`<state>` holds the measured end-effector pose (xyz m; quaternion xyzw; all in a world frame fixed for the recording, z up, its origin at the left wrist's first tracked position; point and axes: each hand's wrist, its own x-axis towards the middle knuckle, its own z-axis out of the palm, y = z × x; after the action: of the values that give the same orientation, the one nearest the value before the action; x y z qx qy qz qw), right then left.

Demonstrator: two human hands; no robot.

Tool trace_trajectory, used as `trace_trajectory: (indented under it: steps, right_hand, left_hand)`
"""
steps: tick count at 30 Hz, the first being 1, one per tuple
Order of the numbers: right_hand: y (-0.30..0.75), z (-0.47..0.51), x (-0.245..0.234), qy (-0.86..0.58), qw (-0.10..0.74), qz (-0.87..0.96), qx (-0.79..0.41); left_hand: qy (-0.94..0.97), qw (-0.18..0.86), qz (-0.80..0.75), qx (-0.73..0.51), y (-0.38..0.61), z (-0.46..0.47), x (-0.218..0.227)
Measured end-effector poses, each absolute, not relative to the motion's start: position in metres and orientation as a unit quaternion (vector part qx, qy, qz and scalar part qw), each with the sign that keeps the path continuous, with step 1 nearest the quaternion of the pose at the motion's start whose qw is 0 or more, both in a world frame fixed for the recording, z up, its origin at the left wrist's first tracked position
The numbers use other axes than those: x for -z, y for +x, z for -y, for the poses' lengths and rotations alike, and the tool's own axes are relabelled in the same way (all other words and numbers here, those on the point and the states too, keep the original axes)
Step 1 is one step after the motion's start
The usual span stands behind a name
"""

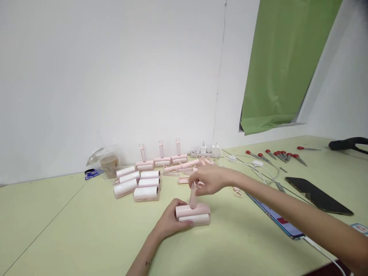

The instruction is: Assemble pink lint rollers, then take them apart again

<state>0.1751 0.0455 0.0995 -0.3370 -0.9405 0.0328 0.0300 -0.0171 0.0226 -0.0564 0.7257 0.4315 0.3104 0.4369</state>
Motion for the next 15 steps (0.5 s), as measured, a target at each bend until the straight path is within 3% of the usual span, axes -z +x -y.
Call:
trace_trajectory:
  steps: [8,15]
  right_hand:
    - [0.16,-0.043,-0.096,-0.33,0.001,0.944,-0.014]
    - [0.174,-0.043,-0.085,-0.359,0.066,0.926,-0.095]
  left_hand:
    - [0.705,0.437,-0.442,-0.342,-0.015,-0.022,0.058]
    - [0.686,0.443,-0.459,-0.351,-0.014,-0.016,0.062]
